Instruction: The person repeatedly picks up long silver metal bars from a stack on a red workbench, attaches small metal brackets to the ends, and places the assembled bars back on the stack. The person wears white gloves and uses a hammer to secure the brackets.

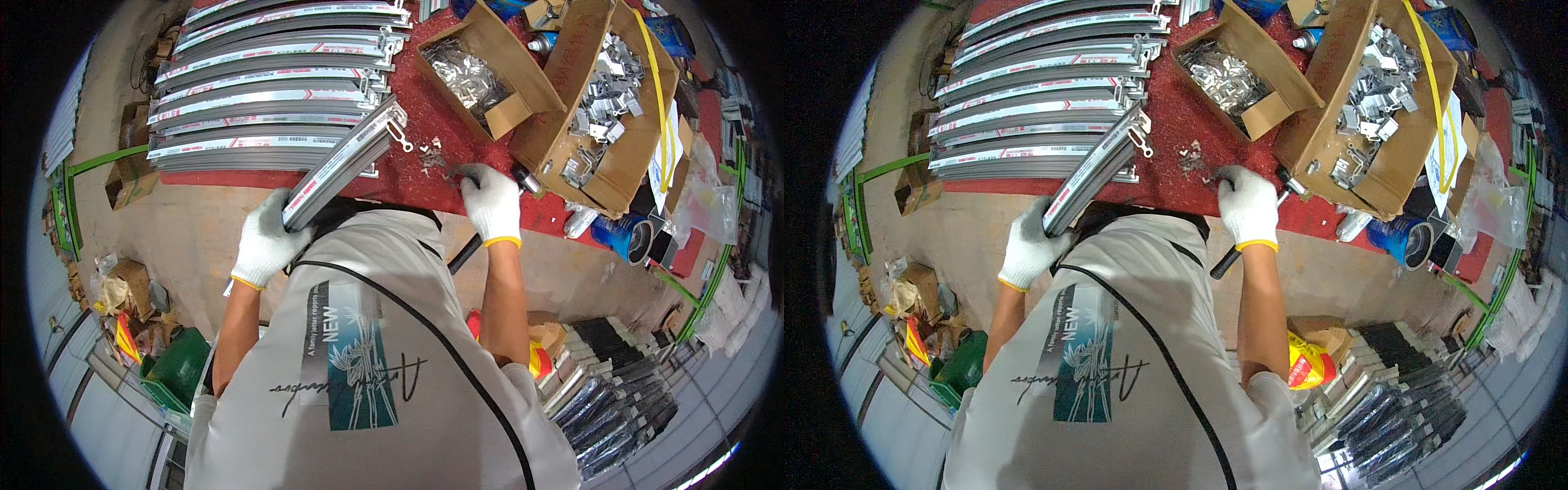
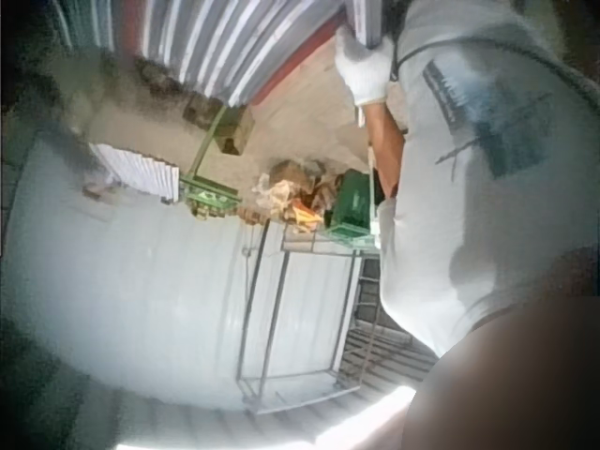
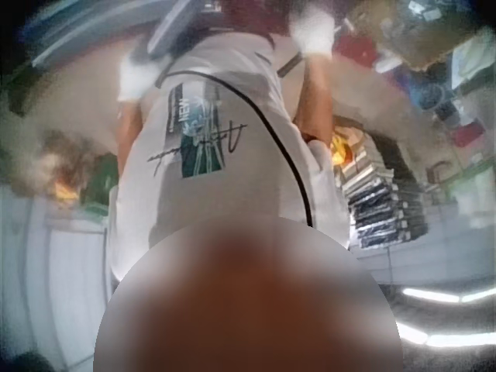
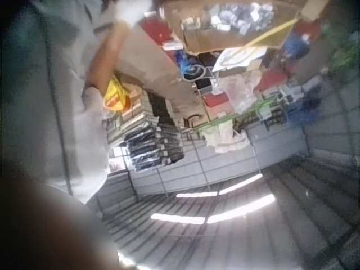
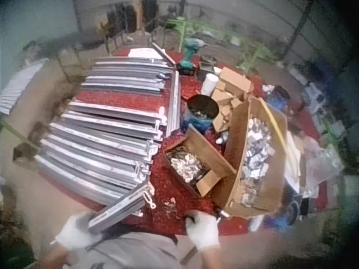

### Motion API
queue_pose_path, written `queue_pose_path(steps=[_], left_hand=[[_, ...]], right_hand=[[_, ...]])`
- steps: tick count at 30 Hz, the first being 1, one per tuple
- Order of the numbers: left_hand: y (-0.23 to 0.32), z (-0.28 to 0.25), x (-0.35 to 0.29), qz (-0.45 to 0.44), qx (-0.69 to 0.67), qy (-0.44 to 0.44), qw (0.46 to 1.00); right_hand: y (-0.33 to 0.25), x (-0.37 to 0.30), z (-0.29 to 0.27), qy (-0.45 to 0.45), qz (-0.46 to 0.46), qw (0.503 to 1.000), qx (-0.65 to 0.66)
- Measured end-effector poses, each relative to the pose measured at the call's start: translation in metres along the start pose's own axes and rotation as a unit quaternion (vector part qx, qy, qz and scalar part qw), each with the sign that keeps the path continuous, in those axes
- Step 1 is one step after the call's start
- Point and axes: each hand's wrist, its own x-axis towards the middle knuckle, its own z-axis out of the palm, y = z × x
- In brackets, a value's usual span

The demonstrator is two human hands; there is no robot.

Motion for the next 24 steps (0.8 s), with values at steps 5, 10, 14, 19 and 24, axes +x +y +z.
queue_pose_path(steps=[5,10,14,19,24], left_hand=[[-0.002,0.004,-0.004,-0.003,0.007,-0.014,1.0],[0.002,0.009,-0.007,-0.022,0.004,-0.028,0.999],[0.005,0.013,-0.006,-0.013,-0.001,-0.038,0.999],[0.007,0.016,-0.007,-0.001,0.026,-0.044,0.999],[0.001,0.019,-0.018,-0.011,-0.002,-0.016,1.0]], right_hand=[[0.012,-0.011,0.036,0.023,-0.014,0.999,-0.024],[0.002,-0.007,0.049,0.024,-0.036,0.988,-0.147],[0.001,0.003,0.048,0.001,-0.14,0.949,-0.283],[-0.001,0.011,0.048,-0.037,-0.147,0.942,-0.3],[0.002,0.004,0.034,0.004,-0.009,0.999,-0.042]])
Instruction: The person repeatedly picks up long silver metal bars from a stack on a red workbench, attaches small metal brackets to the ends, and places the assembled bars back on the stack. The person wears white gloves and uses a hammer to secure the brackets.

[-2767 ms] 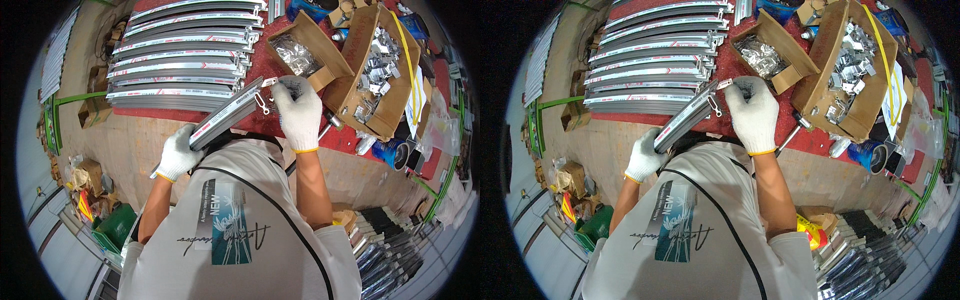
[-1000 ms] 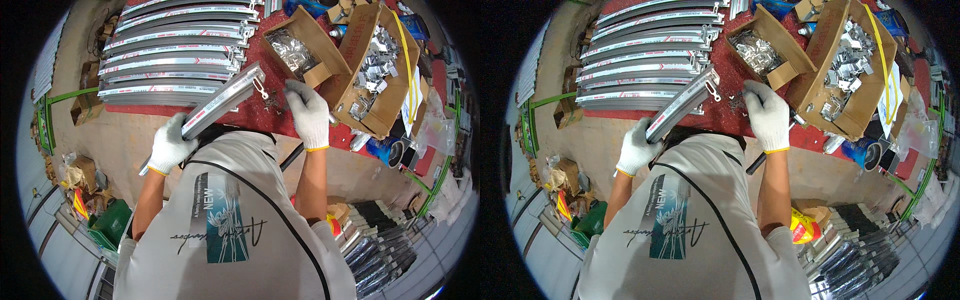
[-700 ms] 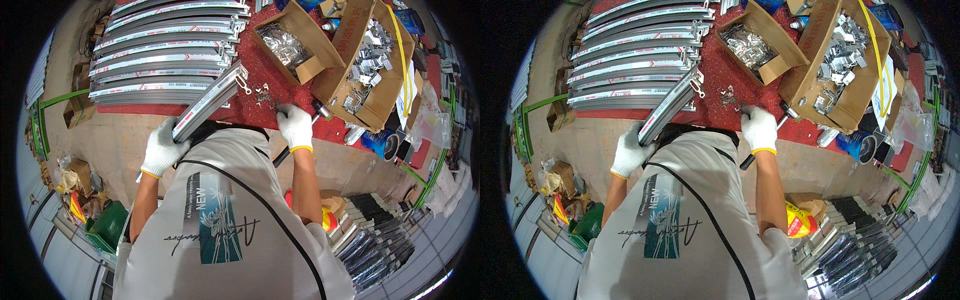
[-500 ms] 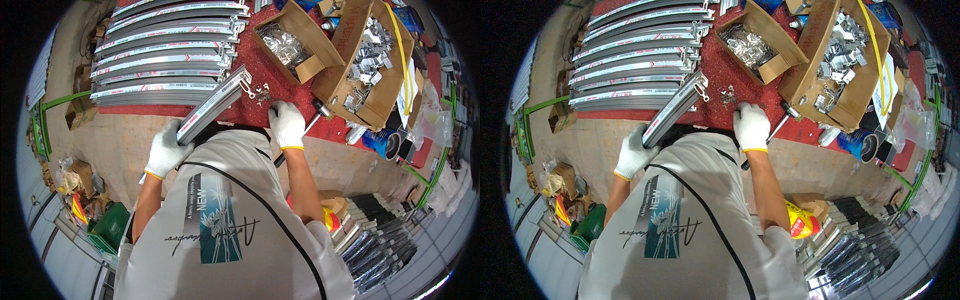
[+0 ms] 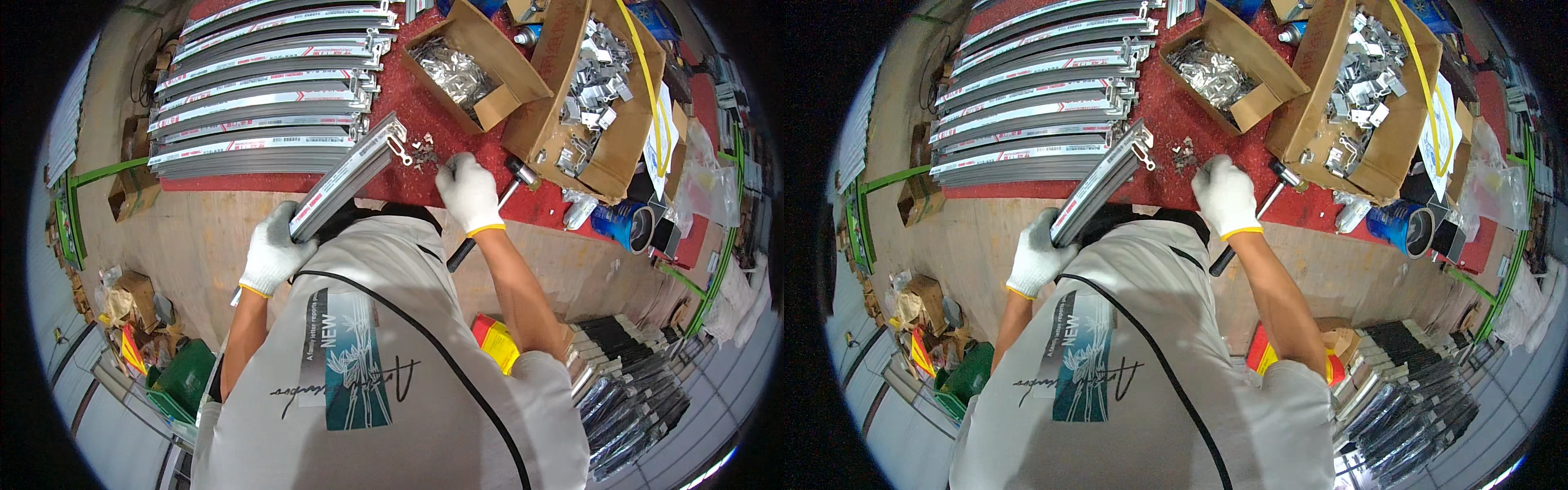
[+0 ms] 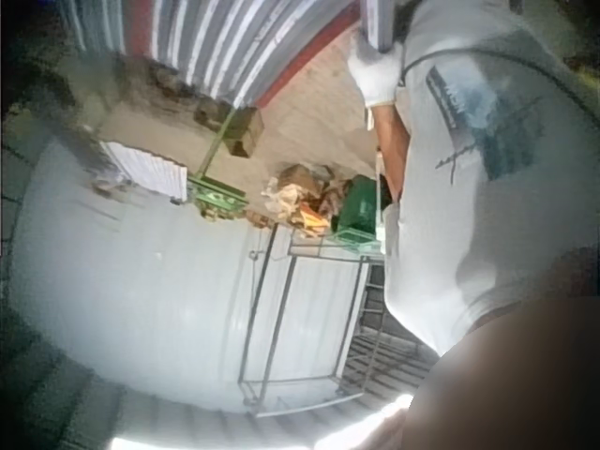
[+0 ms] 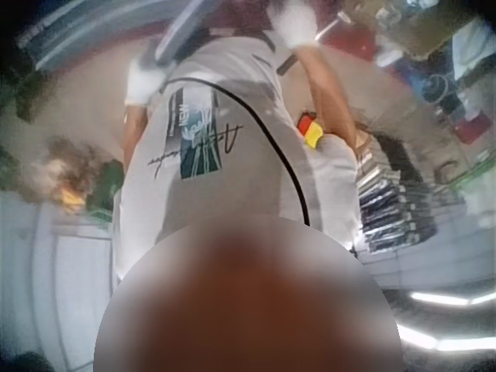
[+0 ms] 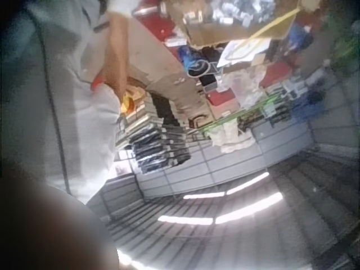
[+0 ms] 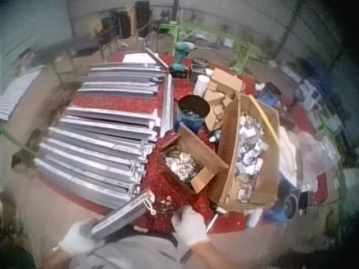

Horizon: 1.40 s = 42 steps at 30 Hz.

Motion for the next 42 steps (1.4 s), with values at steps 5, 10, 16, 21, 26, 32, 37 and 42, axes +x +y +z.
queue_pose_path(steps=[5,10,16,21,26,32,37,42], left_hand=[[-0.008,0.005,-0.003,0.005,0.032,0.006,0.999],[-0.004,0.003,-0.001,-0.008,0.025,-0.023,0.999],[-0.002,0.0,0.0,0.008,0.042,-0.031,0.999],[-0.004,0.0,-0.001,0.014,0.043,-0.03,0.999],[-0.004,-0.001,-0.002,0.013,0.058,-0.029,0.998],[-0.007,-0.003,-0.004,0.034,0.07,-0.019,0.997],[-0.009,-0.003,-0.004,0.06,0.067,0.003,0.996],[-0.006,-0.003,-0.002,0.085,0.135,0.029,0.987]], right_hand=[[0.018,-0.008,-0.018,0.025,0.065,0.979,0.194],[0.029,-0.009,-0.022,0.041,0.088,0.967,0.236],[0.008,-0.013,-0.031,0.033,0.103,0.859,0.5],[-0.011,-0.015,-0.048,-0.003,0.11,0.856,0.505],[-0.02,-0.008,-0.049,-0.033,0.125,0.799,0.588],[-0.034,-0.004,-0.055,-0.045,0.134,0.804,0.578],[-0.054,0.001,-0.065,-0.054,0.116,0.852,0.507],[-0.069,0.005,-0.062,-0.043,0.156,0.804,0.572]])
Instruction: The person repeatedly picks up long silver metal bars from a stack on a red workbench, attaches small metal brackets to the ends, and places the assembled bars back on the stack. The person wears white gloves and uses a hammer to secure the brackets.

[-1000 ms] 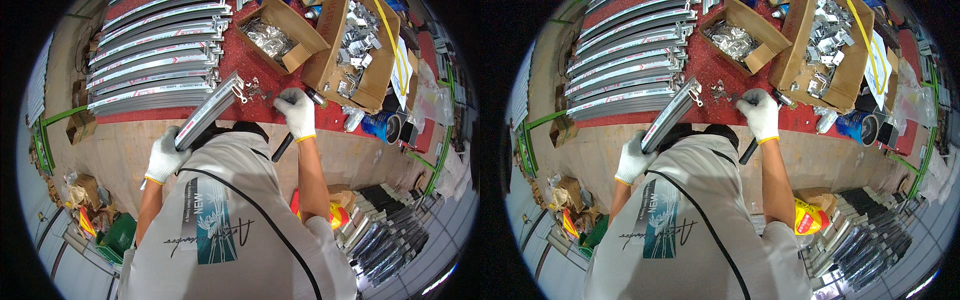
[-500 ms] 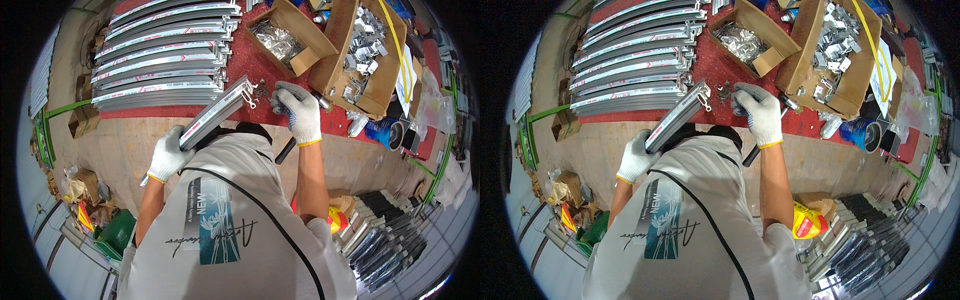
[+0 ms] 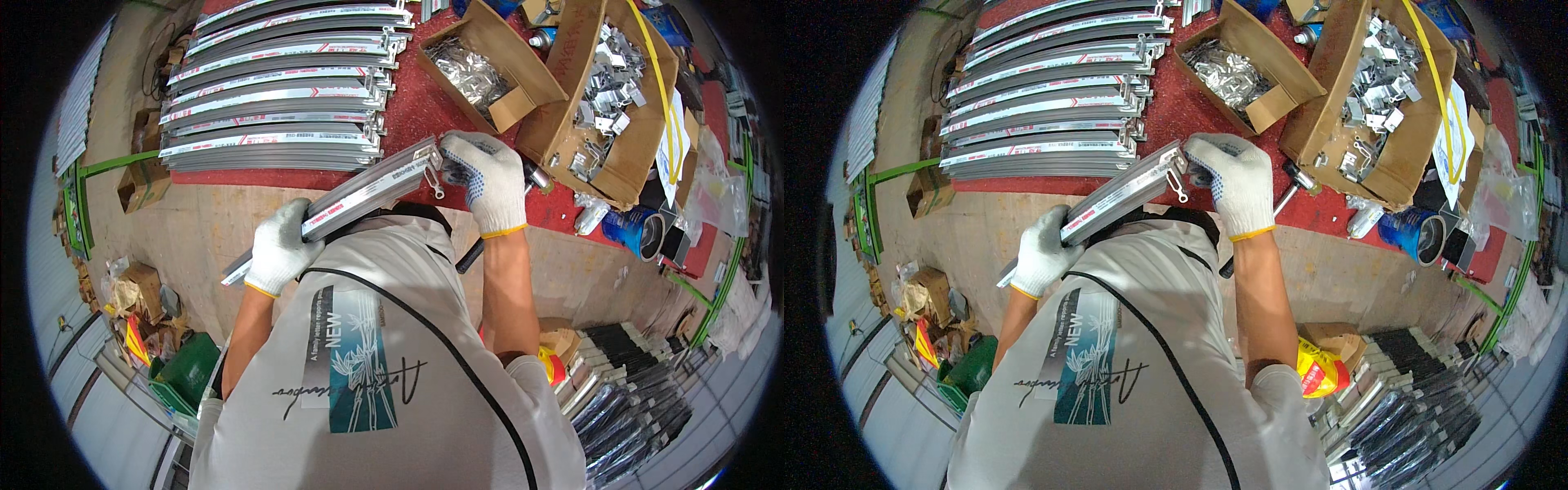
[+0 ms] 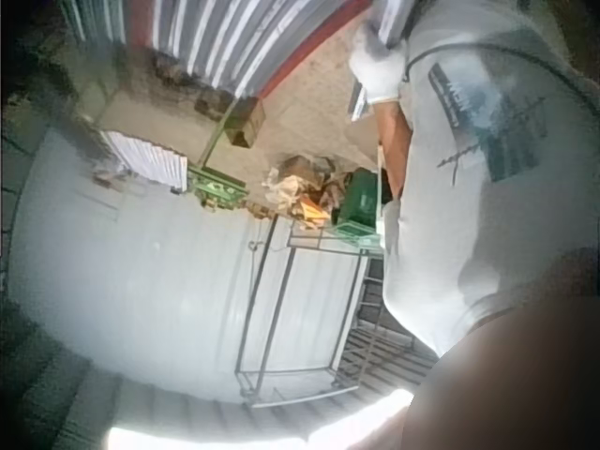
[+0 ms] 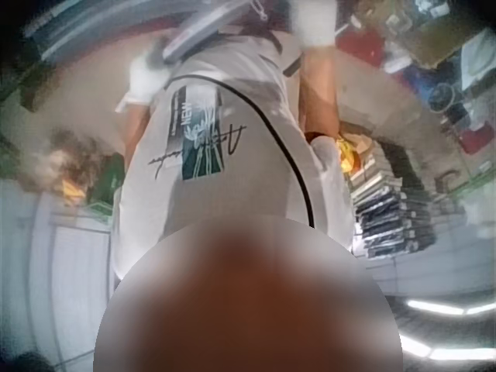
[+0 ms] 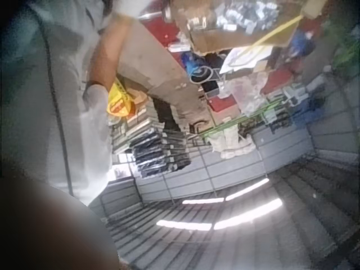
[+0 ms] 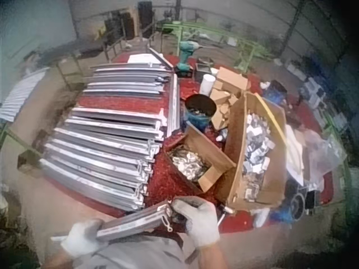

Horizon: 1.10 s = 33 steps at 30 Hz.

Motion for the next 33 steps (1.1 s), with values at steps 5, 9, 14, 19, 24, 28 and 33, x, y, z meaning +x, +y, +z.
queue_pose_path(steps=[5,9,14,19,24,28,33], left_hand=[[0.002,-0.002,0.003,0.028,0.023,0.026,0.999],[0.003,-0.003,0.004,0.034,0.022,0.025,0.999],[0.004,-0.004,0.005,0.025,0.021,0.017,0.999],[0.004,-0.004,0.005,0.026,0.022,0.017,0.999],[0.003,-0.006,0.005,0.017,0.043,0.004,0.999],[0.004,-0.009,0.004,0.012,0.042,0.017,0.999],[0.008,-0.018,0.007,-0.008,0.003,-0.016,1.0]], right_hand=[[0.004,0.002,0.0,-0.022,0.005,1.0,0.008],[0.009,0.002,0.0,-0.013,0.013,0.999,0.037],[0.014,0.003,0.001,-0.006,0.022,0.998,0.063],[0.014,0.004,0.0,0.001,0.008,0.999,0.05],[0.013,0.0,0.0,0.004,-0.059,0.987,-0.15],[0.009,0.0,0.003,-0.016,-0.215,0.909,-0.357],[0.002,0.003,0.003,-0.069,-0.032,0.989,-0.13]])
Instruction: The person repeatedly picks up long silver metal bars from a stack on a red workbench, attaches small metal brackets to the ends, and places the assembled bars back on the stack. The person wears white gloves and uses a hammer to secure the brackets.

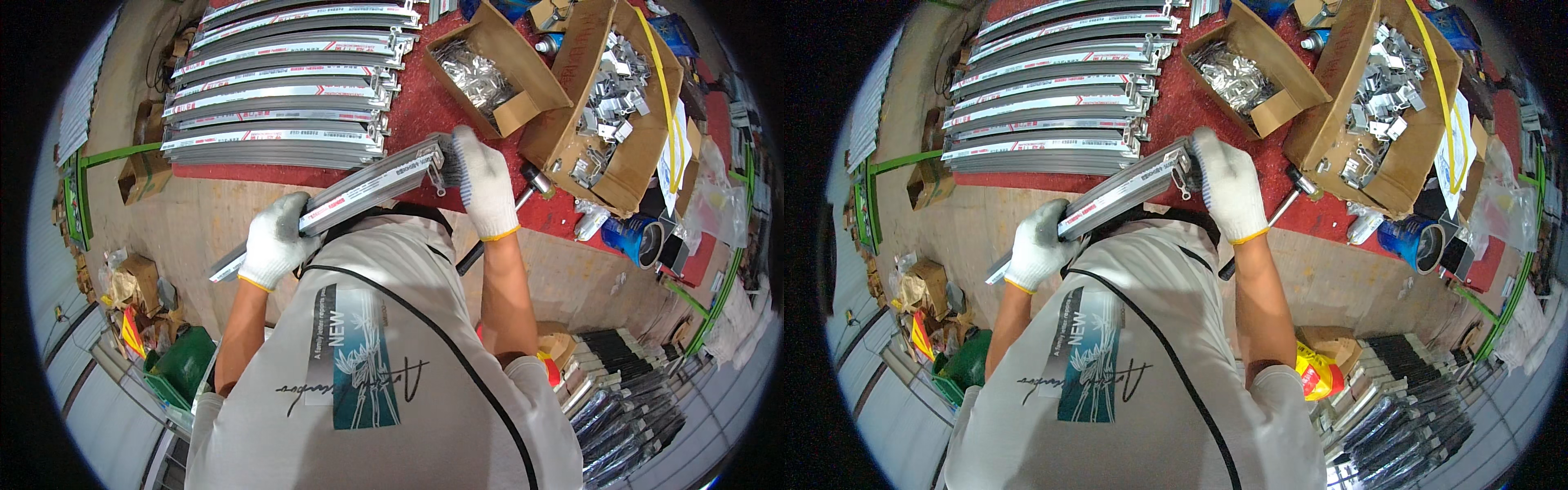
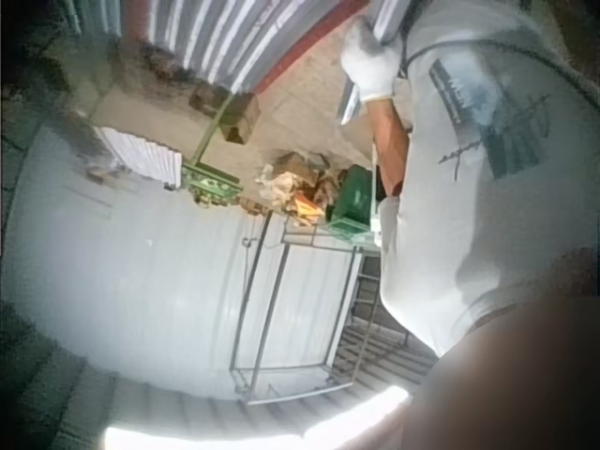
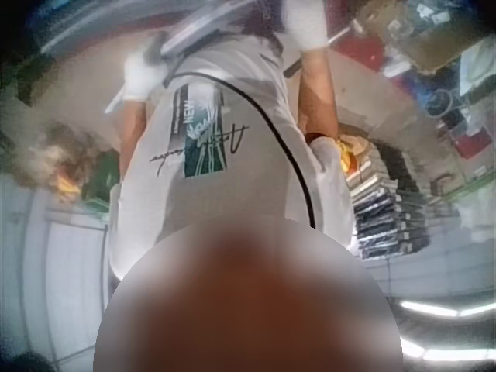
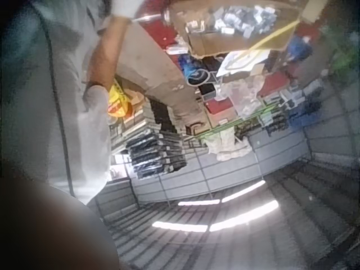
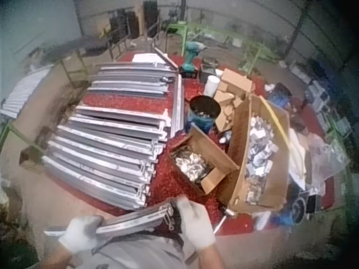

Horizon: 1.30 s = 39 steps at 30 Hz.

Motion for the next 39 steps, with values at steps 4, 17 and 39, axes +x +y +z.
queue_pose_path(steps=[4,17,39], left_hand=[[0.008,-0.02,0.011,-0.023,-0.078,-0.017,0.997],[0.029,-0.164,0.147,-0.133,-0.418,0.11,0.892],[0.025,-0.143,0.073,0.243,0.06,0.212,0.944]], right_hand=[[-0.003,0.008,0.006,0.015,0.071,0.968,0.241],[-0.048,-0.004,0.066,-0.113,-0.224,0.954,-0.166],[-0.04,0.001,0.053,-0.245,-0.226,0.844,-0.421]])
